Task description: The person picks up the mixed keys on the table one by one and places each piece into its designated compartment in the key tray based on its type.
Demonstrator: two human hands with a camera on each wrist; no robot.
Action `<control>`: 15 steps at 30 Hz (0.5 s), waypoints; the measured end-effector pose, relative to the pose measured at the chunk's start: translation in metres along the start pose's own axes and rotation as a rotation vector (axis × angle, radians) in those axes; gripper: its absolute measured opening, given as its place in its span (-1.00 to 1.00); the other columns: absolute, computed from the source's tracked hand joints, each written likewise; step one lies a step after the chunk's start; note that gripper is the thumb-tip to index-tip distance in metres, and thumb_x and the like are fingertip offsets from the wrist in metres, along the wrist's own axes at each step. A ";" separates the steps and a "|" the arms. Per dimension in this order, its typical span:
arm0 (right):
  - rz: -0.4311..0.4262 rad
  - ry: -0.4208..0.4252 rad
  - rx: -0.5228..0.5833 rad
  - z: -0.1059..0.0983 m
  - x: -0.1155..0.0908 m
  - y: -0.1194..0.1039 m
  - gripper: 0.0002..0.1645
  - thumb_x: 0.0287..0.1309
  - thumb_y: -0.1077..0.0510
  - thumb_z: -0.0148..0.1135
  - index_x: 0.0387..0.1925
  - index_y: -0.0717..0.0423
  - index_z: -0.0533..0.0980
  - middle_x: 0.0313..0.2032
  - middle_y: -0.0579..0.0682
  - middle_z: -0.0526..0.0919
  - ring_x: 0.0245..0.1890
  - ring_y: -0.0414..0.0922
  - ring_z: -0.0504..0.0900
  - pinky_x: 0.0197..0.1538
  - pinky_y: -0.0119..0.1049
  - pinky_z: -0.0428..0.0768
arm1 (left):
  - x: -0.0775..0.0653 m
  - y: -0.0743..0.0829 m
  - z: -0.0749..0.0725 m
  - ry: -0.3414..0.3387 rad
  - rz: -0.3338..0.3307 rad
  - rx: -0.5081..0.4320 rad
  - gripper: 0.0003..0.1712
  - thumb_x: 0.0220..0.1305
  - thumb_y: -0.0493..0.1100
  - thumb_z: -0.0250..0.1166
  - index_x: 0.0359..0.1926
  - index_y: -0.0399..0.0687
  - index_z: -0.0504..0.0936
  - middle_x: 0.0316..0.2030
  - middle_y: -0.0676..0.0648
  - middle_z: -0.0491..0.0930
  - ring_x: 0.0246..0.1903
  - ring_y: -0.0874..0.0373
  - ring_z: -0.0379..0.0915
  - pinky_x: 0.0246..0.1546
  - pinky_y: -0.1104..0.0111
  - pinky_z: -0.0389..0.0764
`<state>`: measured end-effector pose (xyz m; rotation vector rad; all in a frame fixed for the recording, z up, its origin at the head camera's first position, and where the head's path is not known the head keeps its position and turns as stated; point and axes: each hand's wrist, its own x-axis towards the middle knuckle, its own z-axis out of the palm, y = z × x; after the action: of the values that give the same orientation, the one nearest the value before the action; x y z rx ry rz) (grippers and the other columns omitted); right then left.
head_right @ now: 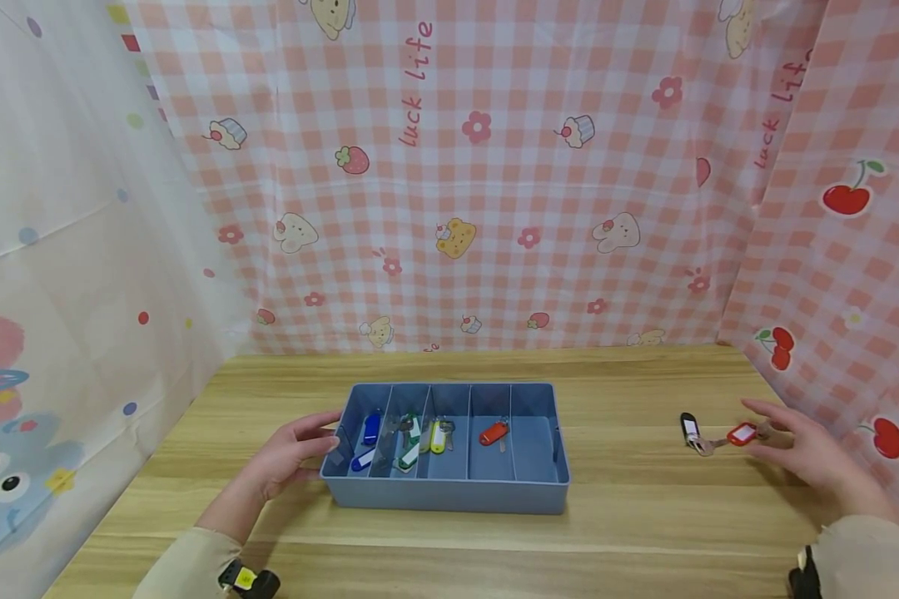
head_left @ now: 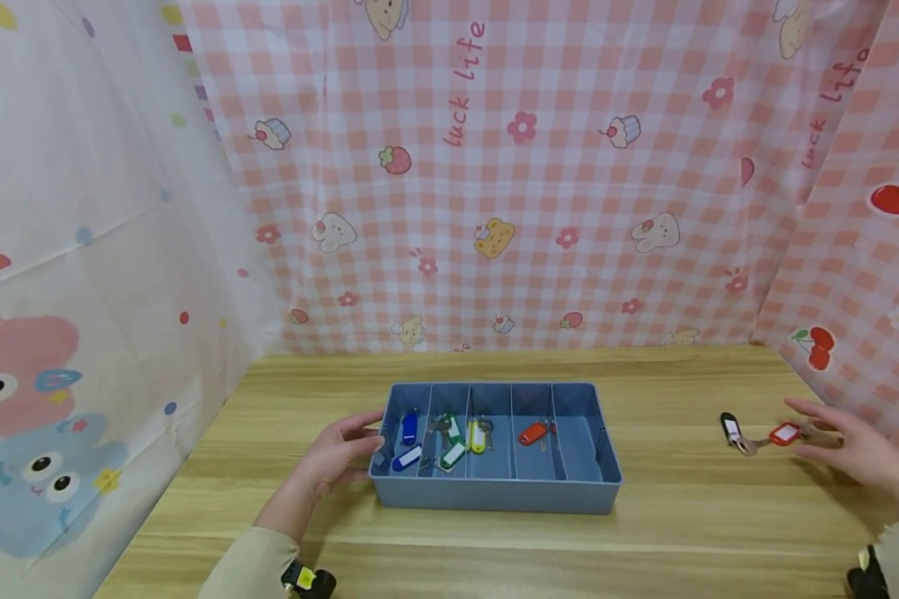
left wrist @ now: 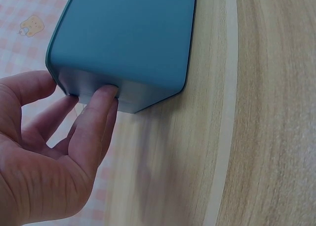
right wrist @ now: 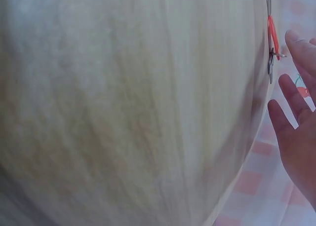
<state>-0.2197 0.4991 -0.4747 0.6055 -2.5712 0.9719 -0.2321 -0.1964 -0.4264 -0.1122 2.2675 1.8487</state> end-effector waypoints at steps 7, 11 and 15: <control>0.061 -0.023 0.077 -0.001 -0.003 0.005 0.04 -0.06 0.51 0.41 0.29 -0.47 0.39 0.04 -0.80 0.24 -0.13 -0.65 0.33 -0.22 -0.77 0.33 | -0.003 0.000 0.000 -0.016 0.011 0.002 -0.40 0.33 -0.29 0.26 0.38 -0.21 0.40 0.12 -0.32 0.44 0.02 -0.14 0.46 -0.17 -0.01 0.68; 0.071 -0.036 0.128 -0.004 -0.005 0.003 0.06 -0.08 0.57 0.38 0.23 -0.55 0.42 0.01 -0.79 0.29 -0.21 -0.59 0.45 -0.27 -0.73 0.41 | -0.003 0.000 0.000 -0.026 0.013 -0.012 -0.39 0.34 -0.29 0.26 0.39 -0.23 0.37 0.12 -0.32 0.43 0.02 -0.15 0.46 -0.16 -0.02 0.68; 0.107 -0.050 0.122 -0.005 -0.004 0.001 0.04 -0.05 0.54 0.38 0.15 -0.65 0.43 -0.03 -0.81 0.28 -0.25 -0.58 0.44 -0.29 -0.73 0.39 | -0.003 -0.001 0.000 -0.018 0.013 -0.013 -0.40 0.33 -0.30 0.26 0.38 -0.23 0.39 0.10 -0.31 0.44 -0.01 -0.12 0.48 -0.17 0.00 0.68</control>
<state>-0.2163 0.5042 -0.4735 0.5343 -2.6257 1.1699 -0.2290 -0.1970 -0.4264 -0.0831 2.2493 1.8638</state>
